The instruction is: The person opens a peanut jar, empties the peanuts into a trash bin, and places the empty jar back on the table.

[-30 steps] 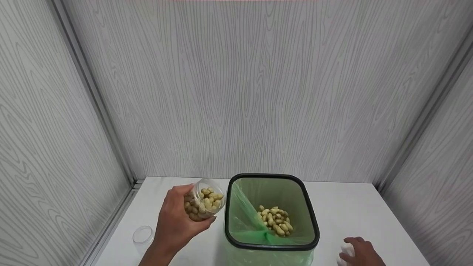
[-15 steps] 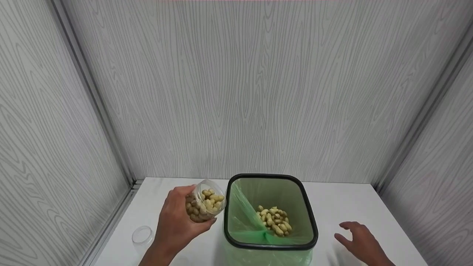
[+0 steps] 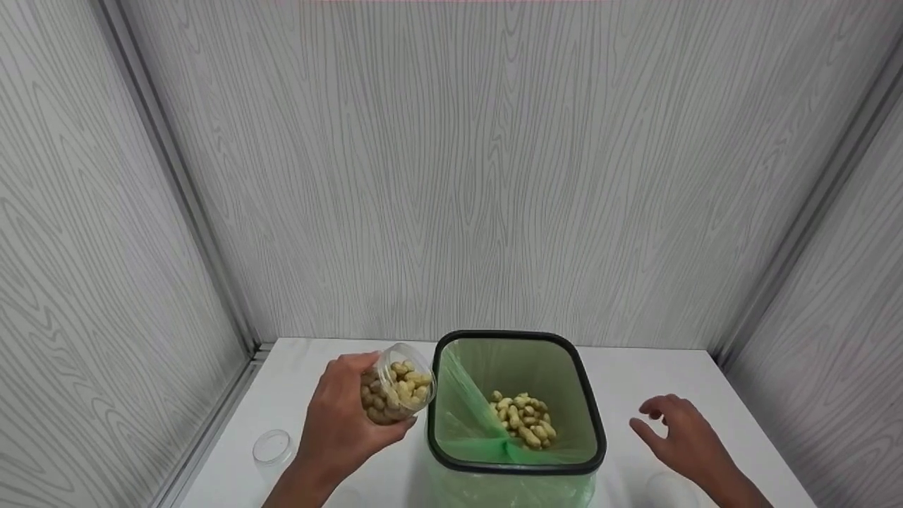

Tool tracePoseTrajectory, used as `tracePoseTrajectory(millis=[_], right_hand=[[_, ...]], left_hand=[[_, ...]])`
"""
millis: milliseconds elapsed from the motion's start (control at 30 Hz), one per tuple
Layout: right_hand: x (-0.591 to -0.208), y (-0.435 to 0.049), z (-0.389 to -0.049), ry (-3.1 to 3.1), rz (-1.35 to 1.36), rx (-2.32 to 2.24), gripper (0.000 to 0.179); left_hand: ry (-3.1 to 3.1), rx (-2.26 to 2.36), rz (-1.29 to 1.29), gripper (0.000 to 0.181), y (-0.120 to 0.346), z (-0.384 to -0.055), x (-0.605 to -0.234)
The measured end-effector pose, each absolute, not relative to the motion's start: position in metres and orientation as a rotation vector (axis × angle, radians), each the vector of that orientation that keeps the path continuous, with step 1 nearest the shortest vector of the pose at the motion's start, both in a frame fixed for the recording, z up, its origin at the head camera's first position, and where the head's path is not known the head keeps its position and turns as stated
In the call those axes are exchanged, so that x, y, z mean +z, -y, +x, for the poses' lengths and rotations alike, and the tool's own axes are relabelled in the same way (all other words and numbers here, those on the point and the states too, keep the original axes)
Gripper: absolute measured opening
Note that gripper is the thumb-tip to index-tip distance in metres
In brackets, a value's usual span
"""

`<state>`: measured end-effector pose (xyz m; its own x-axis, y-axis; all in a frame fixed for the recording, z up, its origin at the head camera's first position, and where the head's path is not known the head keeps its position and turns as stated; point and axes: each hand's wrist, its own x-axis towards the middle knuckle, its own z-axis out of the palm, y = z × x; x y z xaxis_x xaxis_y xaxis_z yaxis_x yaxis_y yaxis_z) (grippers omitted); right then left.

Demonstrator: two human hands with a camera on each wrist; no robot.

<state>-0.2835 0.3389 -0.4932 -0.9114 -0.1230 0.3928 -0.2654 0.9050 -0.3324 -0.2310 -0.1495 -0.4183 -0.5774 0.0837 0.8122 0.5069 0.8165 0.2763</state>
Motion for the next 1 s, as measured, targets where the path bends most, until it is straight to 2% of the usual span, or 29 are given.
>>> tracePoseTrajectory(millis=[600, 1000], right_hand=[[-0.431, -0.3, -0.268, 2.428, 0.65, 0.34, 0.015], [-0.413, -0.284, -0.268, 2.455, 0.773, 0.122, 0.023]], left_hand=[[2.123, -0.463, -0.533, 0.095, 0.149, -0.23, -0.416], [2.129, -0.388, -0.587, 0.096, 0.148, -0.226, -0.409]])
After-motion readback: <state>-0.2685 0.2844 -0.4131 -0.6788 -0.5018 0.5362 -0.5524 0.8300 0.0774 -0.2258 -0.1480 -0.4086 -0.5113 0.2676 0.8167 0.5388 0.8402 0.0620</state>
